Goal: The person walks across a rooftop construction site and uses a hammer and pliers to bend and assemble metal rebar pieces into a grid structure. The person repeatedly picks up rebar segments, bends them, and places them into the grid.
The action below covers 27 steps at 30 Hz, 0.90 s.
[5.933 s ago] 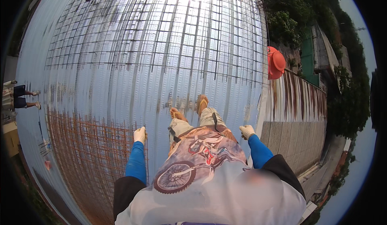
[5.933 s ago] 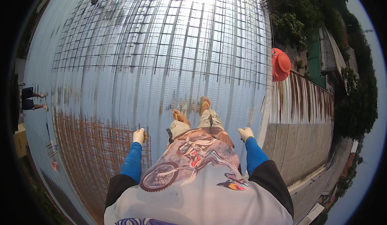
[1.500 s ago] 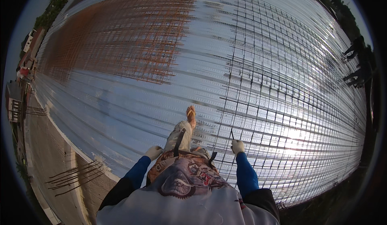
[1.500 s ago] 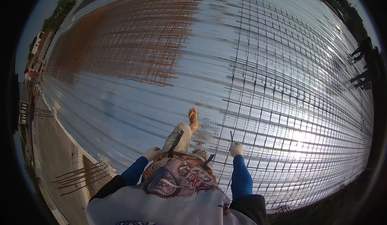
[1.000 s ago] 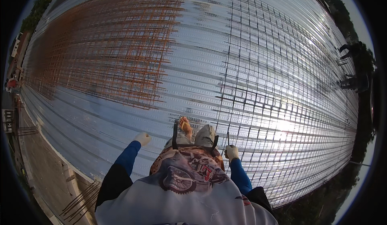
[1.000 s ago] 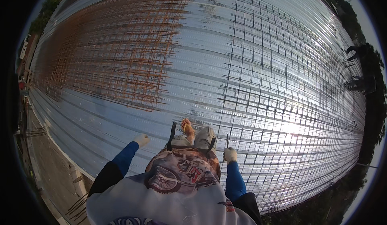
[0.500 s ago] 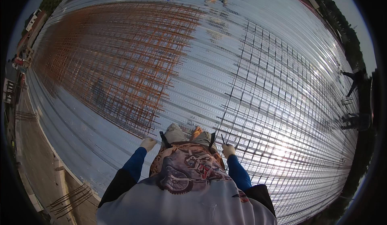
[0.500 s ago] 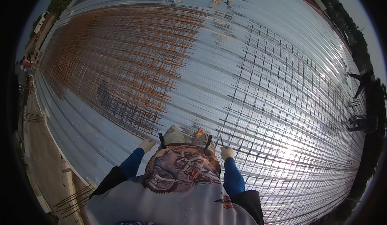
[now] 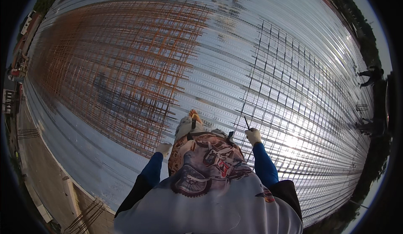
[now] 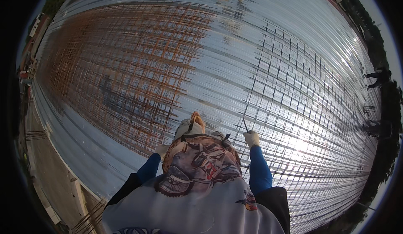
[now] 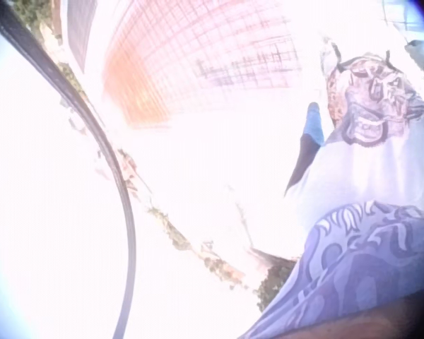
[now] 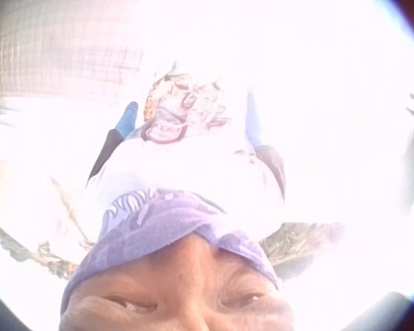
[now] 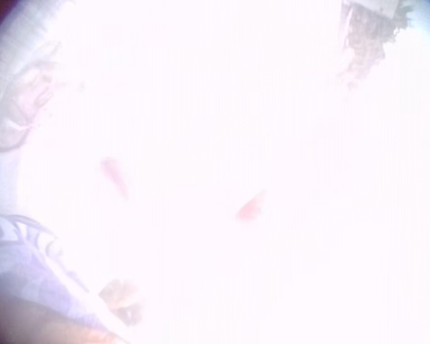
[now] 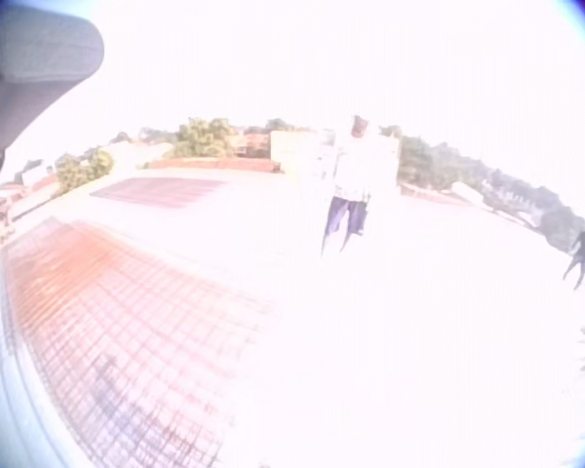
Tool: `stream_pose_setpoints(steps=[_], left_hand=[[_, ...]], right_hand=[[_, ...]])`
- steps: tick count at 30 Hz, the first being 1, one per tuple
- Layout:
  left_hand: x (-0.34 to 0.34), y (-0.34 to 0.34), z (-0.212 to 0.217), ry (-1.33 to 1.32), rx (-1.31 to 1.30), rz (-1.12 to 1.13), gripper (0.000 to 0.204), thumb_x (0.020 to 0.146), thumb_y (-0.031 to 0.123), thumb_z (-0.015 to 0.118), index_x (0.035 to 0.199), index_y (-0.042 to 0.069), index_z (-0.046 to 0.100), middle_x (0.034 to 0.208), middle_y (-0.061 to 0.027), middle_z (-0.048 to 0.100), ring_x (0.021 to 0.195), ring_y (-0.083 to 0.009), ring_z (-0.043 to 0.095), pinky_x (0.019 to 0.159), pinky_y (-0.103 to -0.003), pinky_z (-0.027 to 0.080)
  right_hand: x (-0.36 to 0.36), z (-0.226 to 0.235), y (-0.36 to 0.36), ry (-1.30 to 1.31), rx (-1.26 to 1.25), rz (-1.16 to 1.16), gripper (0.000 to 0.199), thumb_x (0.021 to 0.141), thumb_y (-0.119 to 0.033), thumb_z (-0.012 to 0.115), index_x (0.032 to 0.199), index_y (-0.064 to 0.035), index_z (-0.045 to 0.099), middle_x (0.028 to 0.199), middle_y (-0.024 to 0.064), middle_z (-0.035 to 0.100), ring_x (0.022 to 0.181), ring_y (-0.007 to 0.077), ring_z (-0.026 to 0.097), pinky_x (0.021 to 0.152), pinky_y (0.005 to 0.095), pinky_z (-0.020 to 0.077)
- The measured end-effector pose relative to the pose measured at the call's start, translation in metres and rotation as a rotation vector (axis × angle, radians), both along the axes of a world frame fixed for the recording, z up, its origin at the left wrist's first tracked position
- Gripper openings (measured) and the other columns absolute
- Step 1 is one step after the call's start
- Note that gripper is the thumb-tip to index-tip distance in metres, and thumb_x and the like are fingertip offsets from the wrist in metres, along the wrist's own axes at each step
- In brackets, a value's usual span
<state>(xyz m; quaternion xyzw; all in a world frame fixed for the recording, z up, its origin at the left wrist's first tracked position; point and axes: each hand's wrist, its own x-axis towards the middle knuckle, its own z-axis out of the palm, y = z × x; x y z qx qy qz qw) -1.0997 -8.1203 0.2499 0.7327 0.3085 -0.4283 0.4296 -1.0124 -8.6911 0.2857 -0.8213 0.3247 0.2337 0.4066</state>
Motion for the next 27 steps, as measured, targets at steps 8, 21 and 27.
stream_pose_setpoints(steps=[8,21,27], left_hand=[[0.264,-0.022,0.028,-0.348,-0.151,0.132,0.043,0.098,0.036,0.063,0.112,-0.004,0.071,0.085,-0.0033,0.066,0.074,-0.0156,0.062,0.069,-0.034,0.05],[0.454,-0.096,-0.037,-0.104,0.005,0.121,0.045,0.096,0.036,0.065,0.117,-0.003,0.069,0.088,-0.0059,0.068,0.073,-0.0164,0.061,0.064,-0.039,0.05],[0.569,-0.184,0.055,-0.098,-0.013,0.294,0.046,0.097,0.037,0.063,0.12,-0.001,0.068,0.091,-0.0057,0.065,0.074,-0.0151,0.06,0.063,-0.037,0.049]], right_hand=[[0.061,0.023,0.007,0.119,-0.057,-0.084,0.032,0.079,-0.023,0.068,0.095,0.004,0.074,0.073,0.0162,0.073,0.065,0.027,0.071,0.061,0.0398,0.0558],[0.421,-0.028,-0.077,0.235,0.023,-0.086,0.022,0.086,-0.023,0.068,0.086,-0.001,0.07,0.064,0.0099,0.065,0.054,0.0213,0.063,0.049,0.0391,0.0477],[0.649,0.008,-0.142,0.033,0.195,-0.066,0.027,0.089,-0.022,0.066,0.099,0.003,0.07,0.067,0.006,0.063,0.05,0.0145,0.056,0.045,0.0314,0.0423]])
